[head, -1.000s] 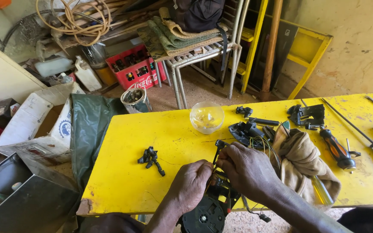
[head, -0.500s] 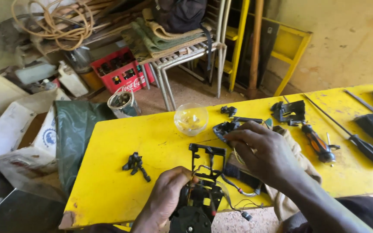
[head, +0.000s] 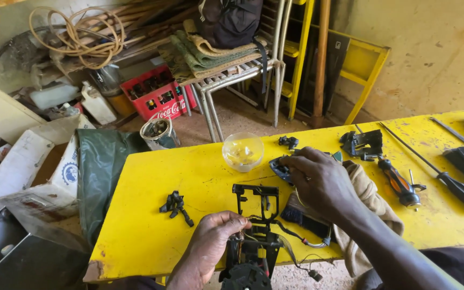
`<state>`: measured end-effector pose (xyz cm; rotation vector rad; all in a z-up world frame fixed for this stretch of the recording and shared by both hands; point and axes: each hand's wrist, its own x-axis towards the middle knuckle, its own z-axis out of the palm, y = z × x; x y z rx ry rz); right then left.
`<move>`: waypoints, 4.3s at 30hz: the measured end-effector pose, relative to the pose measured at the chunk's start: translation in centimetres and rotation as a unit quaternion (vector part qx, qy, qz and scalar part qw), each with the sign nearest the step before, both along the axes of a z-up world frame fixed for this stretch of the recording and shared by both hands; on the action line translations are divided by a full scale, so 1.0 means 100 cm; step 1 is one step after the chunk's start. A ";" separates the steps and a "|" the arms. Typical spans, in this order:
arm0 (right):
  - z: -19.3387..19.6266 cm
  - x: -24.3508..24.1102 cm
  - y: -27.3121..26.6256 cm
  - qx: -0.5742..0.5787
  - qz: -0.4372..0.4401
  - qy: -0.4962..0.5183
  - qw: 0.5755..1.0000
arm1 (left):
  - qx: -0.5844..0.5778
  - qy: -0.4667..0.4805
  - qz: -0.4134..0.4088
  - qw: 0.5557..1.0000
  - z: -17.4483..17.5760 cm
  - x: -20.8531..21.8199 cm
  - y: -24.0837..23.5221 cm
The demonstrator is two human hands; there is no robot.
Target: The person is assembling a complex mechanical device, fitting plastic components and gears together and organizing wires on a yellow workbench.
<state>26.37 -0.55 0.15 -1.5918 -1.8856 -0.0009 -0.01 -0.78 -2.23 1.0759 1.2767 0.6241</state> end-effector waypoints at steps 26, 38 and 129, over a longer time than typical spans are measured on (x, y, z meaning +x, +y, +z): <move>0.007 0.002 -0.024 -0.083 -0.055 0.047 0.994 | 0.010 -0.072 0.042 0.996 0.003 -0.008 -0.004; 0.023 -0.004 0.062 -0.262 -0.012 -0.216 0.941 | 0.043 0.020 0.092 0.995 -0.020 -0.026 0.017; 0.071 -0.114 0.000 -0.099 -0.075 0.130 0.984 | -0.046 -0.180 -0.018 0.982 0.001 -0.055 0.017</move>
